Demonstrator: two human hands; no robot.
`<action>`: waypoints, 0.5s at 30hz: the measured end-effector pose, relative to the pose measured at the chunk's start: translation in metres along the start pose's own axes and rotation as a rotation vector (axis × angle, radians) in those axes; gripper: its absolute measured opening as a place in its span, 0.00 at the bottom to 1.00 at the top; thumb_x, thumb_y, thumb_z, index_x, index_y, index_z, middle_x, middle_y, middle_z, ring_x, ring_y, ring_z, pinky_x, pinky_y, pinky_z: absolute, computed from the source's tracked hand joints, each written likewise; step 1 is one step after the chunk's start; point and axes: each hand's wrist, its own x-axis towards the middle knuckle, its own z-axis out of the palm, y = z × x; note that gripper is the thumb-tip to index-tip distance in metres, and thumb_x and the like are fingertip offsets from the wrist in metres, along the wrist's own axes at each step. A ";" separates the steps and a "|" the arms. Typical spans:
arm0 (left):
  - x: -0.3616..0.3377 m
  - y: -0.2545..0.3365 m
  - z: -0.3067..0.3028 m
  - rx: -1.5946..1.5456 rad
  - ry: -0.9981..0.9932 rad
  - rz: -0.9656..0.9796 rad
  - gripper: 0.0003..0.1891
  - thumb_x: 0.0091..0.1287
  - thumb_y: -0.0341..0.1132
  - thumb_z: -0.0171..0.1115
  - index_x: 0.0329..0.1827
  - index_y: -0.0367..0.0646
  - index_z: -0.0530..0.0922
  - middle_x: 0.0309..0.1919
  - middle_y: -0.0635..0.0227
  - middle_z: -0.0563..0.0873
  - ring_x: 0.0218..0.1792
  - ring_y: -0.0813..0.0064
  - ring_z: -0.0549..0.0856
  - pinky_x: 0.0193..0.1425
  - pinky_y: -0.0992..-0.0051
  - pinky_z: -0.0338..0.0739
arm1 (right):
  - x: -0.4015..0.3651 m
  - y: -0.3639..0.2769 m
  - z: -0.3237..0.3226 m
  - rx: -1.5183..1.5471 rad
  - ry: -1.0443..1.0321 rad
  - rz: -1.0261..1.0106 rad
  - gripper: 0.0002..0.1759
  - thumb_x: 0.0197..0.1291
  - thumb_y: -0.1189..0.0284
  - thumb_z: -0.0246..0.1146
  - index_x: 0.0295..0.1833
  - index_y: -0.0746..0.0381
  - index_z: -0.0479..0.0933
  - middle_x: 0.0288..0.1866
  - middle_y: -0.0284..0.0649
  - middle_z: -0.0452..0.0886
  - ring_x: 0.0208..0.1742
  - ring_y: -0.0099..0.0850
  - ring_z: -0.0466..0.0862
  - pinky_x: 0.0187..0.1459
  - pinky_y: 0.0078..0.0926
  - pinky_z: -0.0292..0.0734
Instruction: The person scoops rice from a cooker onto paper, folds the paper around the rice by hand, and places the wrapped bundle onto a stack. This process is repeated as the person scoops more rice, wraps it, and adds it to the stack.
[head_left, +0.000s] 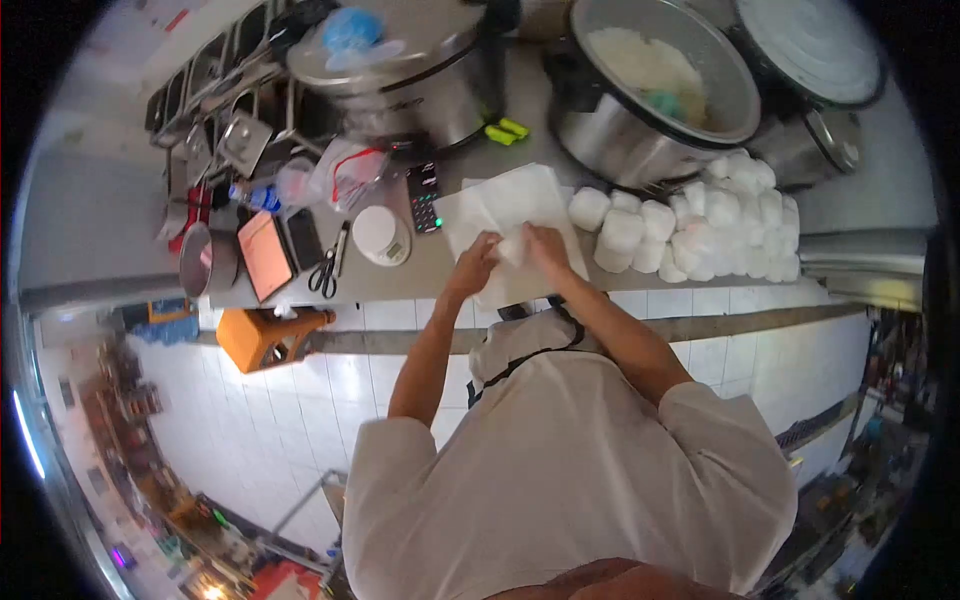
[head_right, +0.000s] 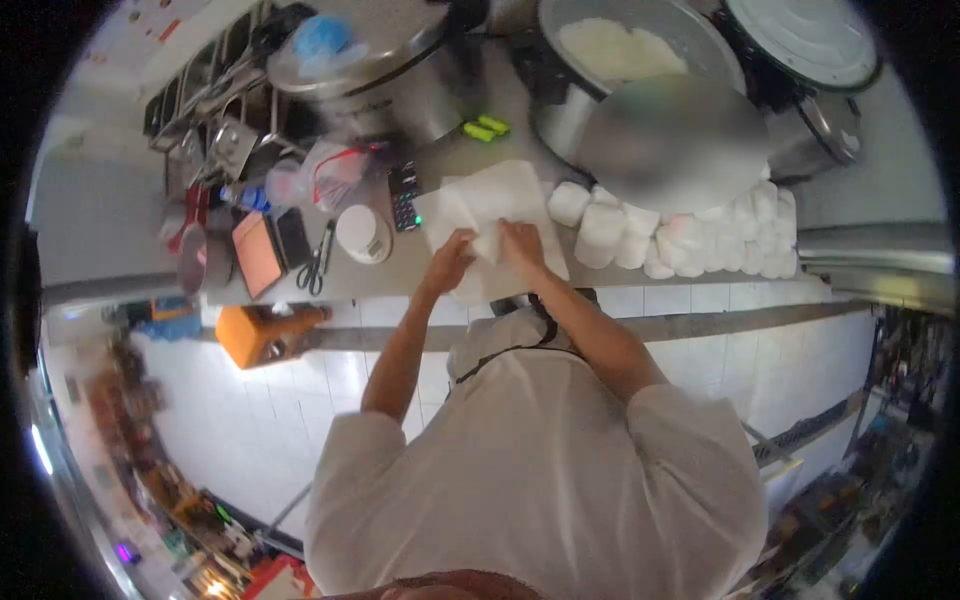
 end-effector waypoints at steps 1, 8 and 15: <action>-0.007 0.003 0.007 -0.075 -0.058 -0.102 0.23 0.68 0.18 0.61 0.65 0.46 0.74 0.53 0.53 0.87 0.46 0.62 0.90 0.52 0.68 0.83 | -0.005 0.001 -0.001 -0.042 0.041 -0.035 0.29 0.70 0.51 0.63 0.31 0.69 0.83 0.26 0.46 0.84 0.31 0.36 0.85 0.38 0.42 0.77; -0.018 0.088 0.025 -0.601 -0.231 -0.218 0.20 0.72 0.16 0.54 0.65 0.42 0.69 0.52 0.57 0.89 0.50 0.71 0.89 0.56 0.70 0.86 | -0.054 -0.031 -0.067 0.333 -0.122 0.128 0.32 0.64 0.44 0.68 0.30 0.66 0.81 0.29 0.39 0.84 0.32 0.30 0.83 0.35 0.38 0.76; 0.040 0.219 0.104 0.082 0.465 -0.102 0.12 0.62 0.21 0.72 0.45 0.37 0.79 0.41 0.58 0.87 0.37 0.63 0.88 0.45 0.67 0.84 | -0.065 -0.067 -0.158 0.643 0.270 -0.076 0.24 0.72 0.53 0.66 0.41 0.67 0.82 0.36 0.42 0.86 0.41 0.30 0.85 0.44 0.35 0.79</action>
